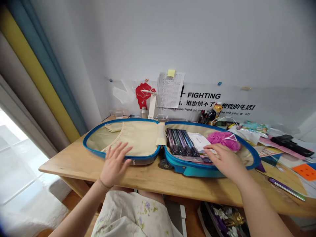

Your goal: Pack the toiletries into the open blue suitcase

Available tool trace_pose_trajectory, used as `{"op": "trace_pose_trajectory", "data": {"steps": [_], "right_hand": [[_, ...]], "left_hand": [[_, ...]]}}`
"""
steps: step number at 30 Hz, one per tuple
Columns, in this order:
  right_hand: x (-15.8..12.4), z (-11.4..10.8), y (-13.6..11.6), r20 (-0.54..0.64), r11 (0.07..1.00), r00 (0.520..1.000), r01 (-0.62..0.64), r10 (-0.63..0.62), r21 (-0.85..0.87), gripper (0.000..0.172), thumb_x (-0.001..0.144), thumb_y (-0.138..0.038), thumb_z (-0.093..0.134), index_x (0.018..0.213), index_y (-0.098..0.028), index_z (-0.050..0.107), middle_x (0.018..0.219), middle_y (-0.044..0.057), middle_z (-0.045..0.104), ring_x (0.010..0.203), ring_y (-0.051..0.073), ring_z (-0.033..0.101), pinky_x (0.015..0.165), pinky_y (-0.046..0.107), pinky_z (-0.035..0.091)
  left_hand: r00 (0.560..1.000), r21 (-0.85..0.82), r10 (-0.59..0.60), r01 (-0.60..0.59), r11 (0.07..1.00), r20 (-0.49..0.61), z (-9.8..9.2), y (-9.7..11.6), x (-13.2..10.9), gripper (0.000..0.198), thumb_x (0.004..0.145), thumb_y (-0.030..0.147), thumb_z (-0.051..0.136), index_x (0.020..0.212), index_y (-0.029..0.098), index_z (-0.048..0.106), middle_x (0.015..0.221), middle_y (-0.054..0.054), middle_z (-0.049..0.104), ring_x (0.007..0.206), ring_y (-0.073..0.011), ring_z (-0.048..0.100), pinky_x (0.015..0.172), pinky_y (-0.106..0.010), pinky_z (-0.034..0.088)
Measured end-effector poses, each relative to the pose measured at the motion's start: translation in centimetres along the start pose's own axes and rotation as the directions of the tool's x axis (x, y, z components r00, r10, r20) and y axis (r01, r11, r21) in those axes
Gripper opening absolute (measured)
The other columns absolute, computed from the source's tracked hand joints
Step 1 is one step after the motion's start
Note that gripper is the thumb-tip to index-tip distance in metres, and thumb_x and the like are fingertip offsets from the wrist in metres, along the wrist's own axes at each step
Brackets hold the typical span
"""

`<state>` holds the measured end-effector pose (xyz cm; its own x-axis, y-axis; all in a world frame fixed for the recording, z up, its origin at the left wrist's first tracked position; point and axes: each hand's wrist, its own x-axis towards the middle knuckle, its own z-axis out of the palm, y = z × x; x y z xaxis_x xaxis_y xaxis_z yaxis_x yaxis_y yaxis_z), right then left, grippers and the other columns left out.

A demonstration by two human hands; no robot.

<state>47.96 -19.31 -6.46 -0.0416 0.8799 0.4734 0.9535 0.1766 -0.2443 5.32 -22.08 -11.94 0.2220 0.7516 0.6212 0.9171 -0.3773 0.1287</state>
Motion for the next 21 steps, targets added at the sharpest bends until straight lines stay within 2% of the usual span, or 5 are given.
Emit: {"op": "trace_pose_trajectory", "data": {"steps": [3,7,11,14,21], "right_hand": [[2.5,0.6,-2.7,0.279,0.993,0.96,0.064,-0.035,-0.096,0.049,0.081,-0.058,0.047,0.108,-0.023,0.069,0.114,0.01,0.07,0.1,0.03,0.065,0.079,0.041,0.051],[4.9,1.7,-6.4,0.433,0.97,0.901,0.129,-0.028,-0.206,0.052,0.084,-0.056,0.045,0.118,-0.021,0.065,0.12,0.012,0.066,0.106,0.028,0.063,0.085,0.039,0.05],[6.3,2.3,-9.7,0.51,0.908,0.854,0.129,0.103,-0.399,0.043,0.088,-0.048,0.04,0.105,-0.019,0.067,0.114,0.014,0.067,0.102,0.029,0.064,0.08,0.039,0.049],[6.5,2.8,-11.2,0.509,0.866,0.843,0.117,0.171,-0.486,0.04,0.087,-0.045,0.043,0.102,-0.017,0.067,0.111,0.017,0.067,0.103,0.032,0.063,0.079,0.042,0.048],[6.1,4.0,-10.9,0.491,0.868,0.835,0.033,0.248,-0.496,0.053,0.088,-0.049,0.039,0.119,-0.013,0.061,0.122,0.022,0.061,0.114,0.039,0.058,0.085,0.049,0.047]], "left_hand": [[0.995,0.063,-0.05,0.056,0.996,-0.091,-0.4,-4.7,-2.1,0.04,0.092,0.038,0.044,0.129,0.03,0.058,0.14,-0.009,0.053,0.136,-0.0323,0.039,0.115,-0.06,0.017],[0.99,0.068,-0.046,0.056,0.996,-0.133,-0.8,-7.8,-3.0,0.034,0.094,0.037,0.042,0.12,0.03,0.062,0.131,-0.006,0.061,0.133,-0.0307,0.045,0.116,-0.06,0.014],[0.992,0.03,-0.027,0.031,0.999,-0.124,-0.4,-8.6,-2.4,0.027,0.095,0.033,0.043,0.105,0.031,0.068,0.121,-0.003,0.068,0.126,-0.0268,0.053,0.117,-0.057,0.013],[0.986,0.003,-0.038,0.039,0.999,-0.165,0.2,-8.8,-2.2,0.029,0.096,0.033,0.04,0.103,0.028,0.068,0.12,-0.004,0.069,0.125,-0.0251,0.054,0.117,-0.054,0.016],[0.981,-0.012,-0.075,0.074,0.997,-0.177,0.6,-8.9,-2.3,0.032,0.096,0.034,0.038,0.108,0.028,0.067,0.123,-0.003,0.067,0.126,-0.0235,0.052,0.117,-0.049,0.017]]}}
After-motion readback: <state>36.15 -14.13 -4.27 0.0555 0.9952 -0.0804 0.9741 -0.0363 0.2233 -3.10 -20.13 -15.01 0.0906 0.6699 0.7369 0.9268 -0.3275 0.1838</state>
